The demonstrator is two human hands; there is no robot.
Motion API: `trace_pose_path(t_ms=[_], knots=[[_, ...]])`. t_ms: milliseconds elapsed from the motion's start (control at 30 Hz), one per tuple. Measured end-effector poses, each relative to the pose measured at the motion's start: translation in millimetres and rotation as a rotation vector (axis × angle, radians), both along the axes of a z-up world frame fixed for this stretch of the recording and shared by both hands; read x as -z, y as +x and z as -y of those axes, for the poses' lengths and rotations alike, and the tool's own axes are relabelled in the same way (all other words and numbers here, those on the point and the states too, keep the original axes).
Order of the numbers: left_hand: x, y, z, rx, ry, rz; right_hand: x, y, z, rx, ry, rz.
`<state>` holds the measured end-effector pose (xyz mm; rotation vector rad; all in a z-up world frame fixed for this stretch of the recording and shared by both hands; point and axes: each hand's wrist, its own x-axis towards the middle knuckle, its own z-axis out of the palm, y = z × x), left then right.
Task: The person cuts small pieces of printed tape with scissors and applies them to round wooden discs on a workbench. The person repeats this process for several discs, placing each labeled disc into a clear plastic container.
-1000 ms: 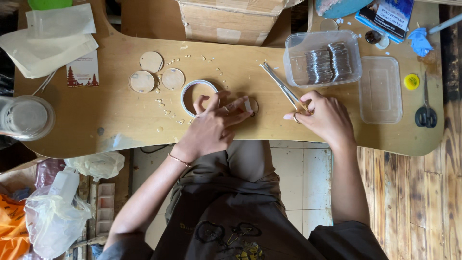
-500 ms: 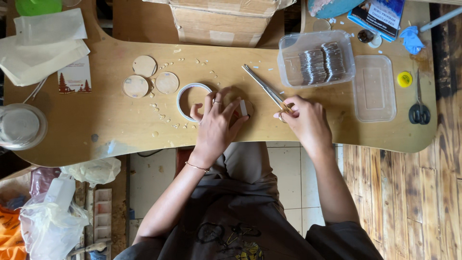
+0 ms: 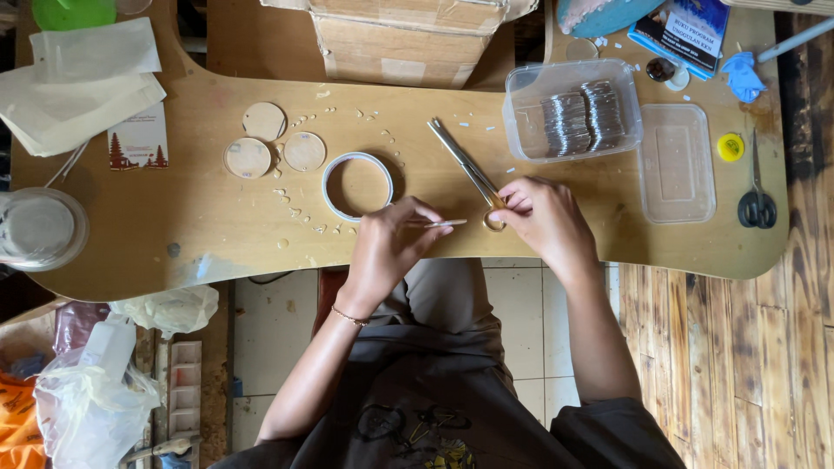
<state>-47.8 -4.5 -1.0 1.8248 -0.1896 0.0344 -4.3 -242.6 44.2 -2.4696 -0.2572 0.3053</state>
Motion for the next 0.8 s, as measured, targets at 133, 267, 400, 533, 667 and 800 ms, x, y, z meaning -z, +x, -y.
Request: trace_pose_path(t_ms=[133, 267, 400, 533, 667, 800], knots=[[-18, -6, 0, 0.091, -0.041, 0.016, -38, -21, -21, -0.196, 0.263, 0.149], [-30, -12, 6, 0.091, -0.019, 0.092, -44, -26, -30, -0.323, 0.319, 0.259], [-39, -17, -10, 0.013, -0.005, 0.209, -44, 5, 10, -0.149, 0.286, 0.522], [-42, -24, -31, -0.065, -0.015, 0.282, -38, 68, 60, -0.048, 0.091, 0.709], [-40, -37, -47, -0.177, -0.005, 0.267, -21, 106, 73, -0.213, -0.156, 0.832], [-35, -48, -62, -0.242, -0.013, 0.223, -12, 116, 81, -0.271, -0.251, 0.697]])
